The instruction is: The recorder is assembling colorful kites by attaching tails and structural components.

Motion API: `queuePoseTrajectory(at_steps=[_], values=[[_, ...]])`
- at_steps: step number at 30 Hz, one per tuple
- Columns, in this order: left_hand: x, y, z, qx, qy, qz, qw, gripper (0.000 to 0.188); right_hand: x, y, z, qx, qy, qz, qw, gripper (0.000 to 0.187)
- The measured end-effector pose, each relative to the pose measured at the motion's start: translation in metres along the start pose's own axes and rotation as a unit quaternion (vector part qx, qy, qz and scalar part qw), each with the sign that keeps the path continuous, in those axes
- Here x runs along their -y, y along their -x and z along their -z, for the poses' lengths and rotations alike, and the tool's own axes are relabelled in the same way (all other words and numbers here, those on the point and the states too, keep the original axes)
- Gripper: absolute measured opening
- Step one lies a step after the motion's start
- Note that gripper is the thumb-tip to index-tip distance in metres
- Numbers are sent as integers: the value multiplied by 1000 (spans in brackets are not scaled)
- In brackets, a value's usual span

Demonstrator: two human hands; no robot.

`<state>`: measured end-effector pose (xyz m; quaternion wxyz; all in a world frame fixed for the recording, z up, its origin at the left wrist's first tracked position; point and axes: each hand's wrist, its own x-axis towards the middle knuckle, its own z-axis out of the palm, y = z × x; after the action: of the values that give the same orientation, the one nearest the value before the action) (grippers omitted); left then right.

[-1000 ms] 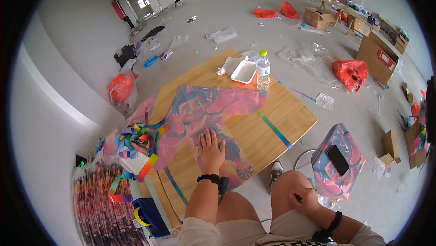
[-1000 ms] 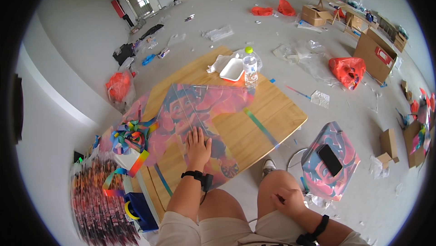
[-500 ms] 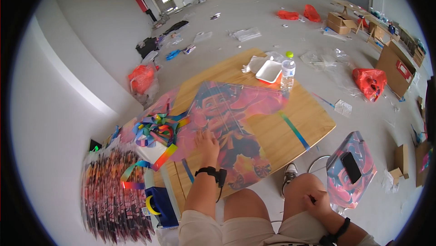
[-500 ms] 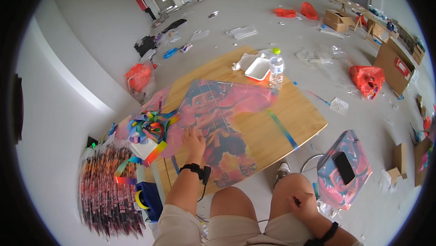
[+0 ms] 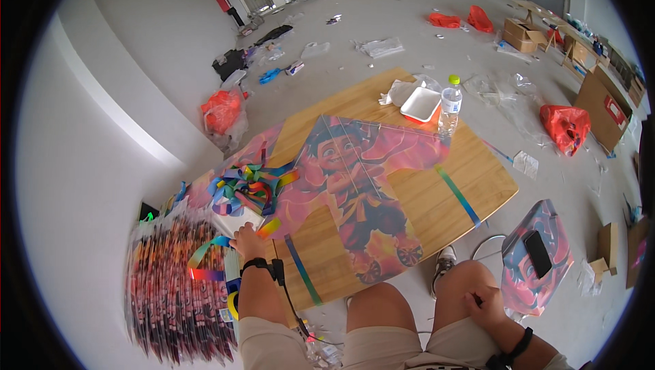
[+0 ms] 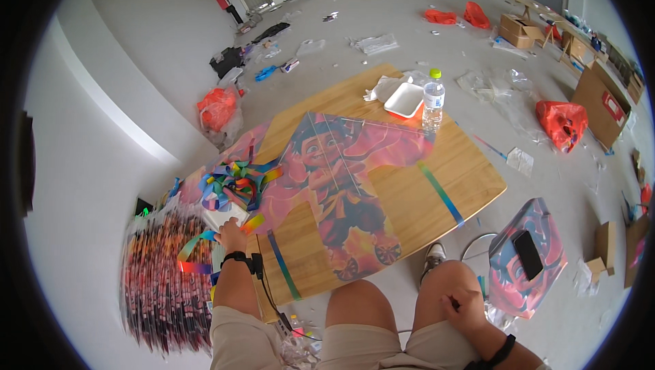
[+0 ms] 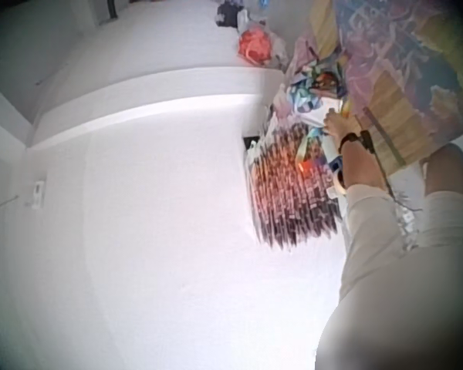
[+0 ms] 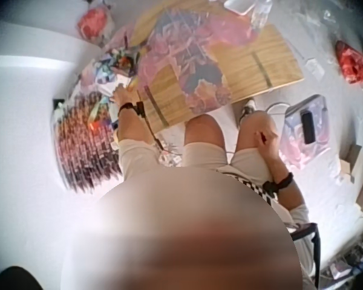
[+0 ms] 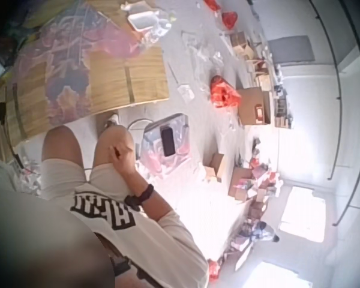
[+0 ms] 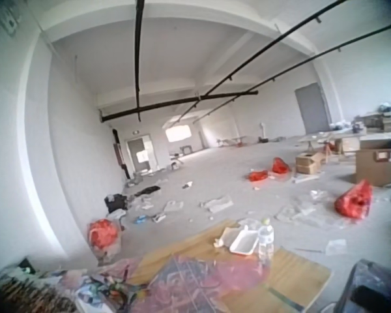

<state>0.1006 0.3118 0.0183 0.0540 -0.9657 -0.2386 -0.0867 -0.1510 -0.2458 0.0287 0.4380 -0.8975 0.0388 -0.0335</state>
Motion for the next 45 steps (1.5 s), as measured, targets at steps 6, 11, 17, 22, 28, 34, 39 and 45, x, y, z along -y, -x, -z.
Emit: queuePoseTrajectory(at_steps=[6, 11, 17, 22, 28, 34, 39, 45], values=[[20, -12, -2, -8, 2, -39, 999, 13, 6, -2, -3, 11, 9, 17, 1000, 9], [35, -19, 1, -100, 89, 0, 991, 9, 12, -3, -8, 8, 10, 27, 1000, 11], [77, -36, 23, -210, 260, -86, 938, 19, 15, 0, -11, -10, -5, 43, 999, 12], [109, -47, 76, -180, 390, -81, 899, 14, 11, 6, -12, -12, 35, 29, 999, 18], [138, -47, 147, -200, 550, -81, 807, 11, 12, 17, -8, -21, 41, 37, 998, 19], [127, -20, 231, -179, 640, -93, 742, 10, 1, 26, -7, -36, 41, 51, 997, 18], [89, 28, 302, -245, 655, -166, 695, 12, -4, 30, -4, -34, 47, 67, 996, 18], [48, 130, 373, -315, 638, -262, 652, 12, -8, 37, 2, -44, 77, 59, 994, 20]])
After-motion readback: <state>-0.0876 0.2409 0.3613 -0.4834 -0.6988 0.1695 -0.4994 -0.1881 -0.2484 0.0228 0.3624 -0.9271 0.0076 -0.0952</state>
